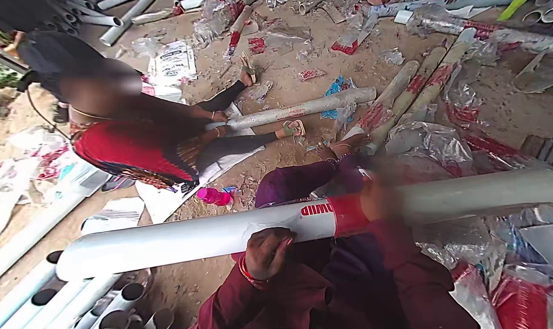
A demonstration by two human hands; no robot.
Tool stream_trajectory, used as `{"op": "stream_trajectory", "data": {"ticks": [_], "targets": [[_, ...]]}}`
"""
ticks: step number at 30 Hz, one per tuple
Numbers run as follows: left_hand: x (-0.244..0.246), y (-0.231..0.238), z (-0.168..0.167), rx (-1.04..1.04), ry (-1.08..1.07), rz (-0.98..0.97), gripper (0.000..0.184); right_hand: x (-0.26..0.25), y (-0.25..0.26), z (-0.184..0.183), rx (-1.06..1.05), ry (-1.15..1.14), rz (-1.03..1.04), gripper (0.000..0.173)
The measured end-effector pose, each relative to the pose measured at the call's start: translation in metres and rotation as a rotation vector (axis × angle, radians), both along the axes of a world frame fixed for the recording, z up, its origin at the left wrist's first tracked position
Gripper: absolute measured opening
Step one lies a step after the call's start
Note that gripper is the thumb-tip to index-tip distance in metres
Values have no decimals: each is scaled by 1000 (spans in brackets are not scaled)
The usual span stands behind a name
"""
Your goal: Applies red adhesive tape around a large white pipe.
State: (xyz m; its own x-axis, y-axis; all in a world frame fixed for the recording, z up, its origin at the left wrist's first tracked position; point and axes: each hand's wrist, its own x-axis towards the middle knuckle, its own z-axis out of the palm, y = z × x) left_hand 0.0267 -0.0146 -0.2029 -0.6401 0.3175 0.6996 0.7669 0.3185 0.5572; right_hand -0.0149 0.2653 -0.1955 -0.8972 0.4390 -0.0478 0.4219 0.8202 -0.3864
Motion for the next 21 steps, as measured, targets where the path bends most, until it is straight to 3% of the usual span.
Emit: {"op": "stream_trajectory", "data": {"ticks": [3,6,8,11,13,17,21], "targets": [[-10,13,29,-125,-146,173,31,0,-2,5,14,-48,-11,43],[-18,34,31,-575,-496,267,58,11,-4,5,39,-3,-37,42],[-20,47,27,-695,-598,300,46,18,-7,3,44,79,-41,41],[-25,49,28,-613,-624,262,31,27,-6,-4,64,196,-24,39],[-21,47,16,-512,-451,222,24,32,-2,-9,61,255,-16,39],[-22,41,-18,-438,171,132,17,38,2,-11,68,315,-11,39],[-19,38,-23,-399,352,40,20,39,3,-13,102,357,-24,36]]}}
